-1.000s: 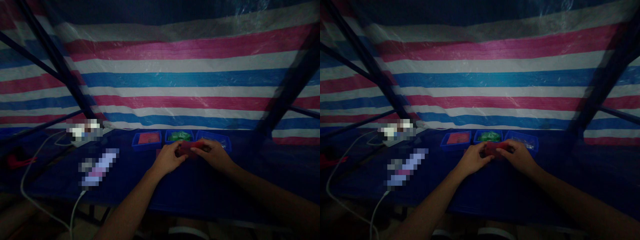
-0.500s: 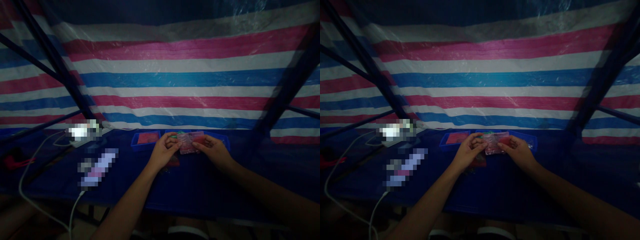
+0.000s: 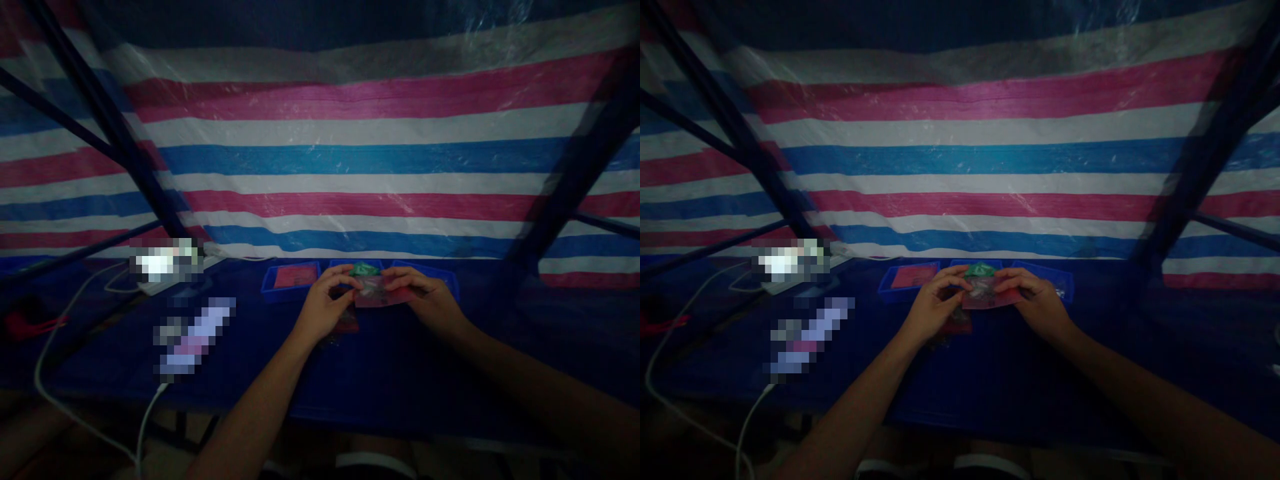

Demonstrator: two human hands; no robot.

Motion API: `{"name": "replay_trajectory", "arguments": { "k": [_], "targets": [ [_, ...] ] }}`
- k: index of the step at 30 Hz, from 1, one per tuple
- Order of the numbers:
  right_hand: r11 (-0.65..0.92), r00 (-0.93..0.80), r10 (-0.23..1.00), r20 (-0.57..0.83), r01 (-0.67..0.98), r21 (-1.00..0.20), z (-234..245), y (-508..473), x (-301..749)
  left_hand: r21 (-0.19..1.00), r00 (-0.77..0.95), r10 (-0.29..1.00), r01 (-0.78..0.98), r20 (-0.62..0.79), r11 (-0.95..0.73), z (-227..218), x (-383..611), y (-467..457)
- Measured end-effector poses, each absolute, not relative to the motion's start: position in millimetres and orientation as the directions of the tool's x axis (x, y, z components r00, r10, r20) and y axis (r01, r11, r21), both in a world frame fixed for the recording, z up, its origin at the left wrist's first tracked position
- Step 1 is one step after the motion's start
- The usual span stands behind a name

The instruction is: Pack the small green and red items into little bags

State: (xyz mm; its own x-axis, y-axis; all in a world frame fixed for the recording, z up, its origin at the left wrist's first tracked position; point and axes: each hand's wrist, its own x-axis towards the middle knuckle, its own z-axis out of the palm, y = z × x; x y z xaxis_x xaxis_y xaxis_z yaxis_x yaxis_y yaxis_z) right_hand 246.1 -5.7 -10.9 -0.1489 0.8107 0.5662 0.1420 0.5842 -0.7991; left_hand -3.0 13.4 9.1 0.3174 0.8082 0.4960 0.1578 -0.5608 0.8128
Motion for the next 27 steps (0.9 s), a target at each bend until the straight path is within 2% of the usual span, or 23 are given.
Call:
{"name": "replay_trajectory", "arguments": {
  "k": [7, 12, 16, 21, 25, 27],
  "targets": [
    [0.584, -0.149, 0.808, 0.569, 0.326, -0.743, -10.9, -8.4, 246.4, 0.948, 0.297, 0.910, 0.039, 0.291, -0.316, 5.3, -0.4, 12.3],
    [0.541, -0.126, 0.835, 0.536, 0.368, -0.756, -5.0, -15.3, 240.8, 0.947, 0.221, 0.924, 0.009, 0.312, -0.322, 8.9, -0.7, 10.7],
    [0.520, -0.086, 0.851, 0.518, 0.272, -0.809, -2.4, -16.7, 237.5, 0.917, 0.081, 0.917, 0.048, 0.392, -0.396, 9.6, -4.7, 14.9],
    [0.504, -0.110, 0.864, 0.492, 0.212, -0.838, -4.2, -14.7, 236.4, 0.805, -0.144, 0.796, 0.201, 0.588, -0.558, 17.8, -24.4, 23.4],
    [0.497, -0.146, 0.867, 0.476, 0.194, -0.846, -7.5, -13.0, 235.6, 0.786, -0.226, 0.784, 0.413, 0.578, -0.461, 28.3, -57.6, 31.8],
    [0.492, -0.157, 0.870, 0.467, 0.206, -0.846, -8.4, -12.9, 235.2, 0.712, -0.252, 0.744, 0.581, 0.619, -0.395, 31.5, -75.2, 35.8]
  ]
}}
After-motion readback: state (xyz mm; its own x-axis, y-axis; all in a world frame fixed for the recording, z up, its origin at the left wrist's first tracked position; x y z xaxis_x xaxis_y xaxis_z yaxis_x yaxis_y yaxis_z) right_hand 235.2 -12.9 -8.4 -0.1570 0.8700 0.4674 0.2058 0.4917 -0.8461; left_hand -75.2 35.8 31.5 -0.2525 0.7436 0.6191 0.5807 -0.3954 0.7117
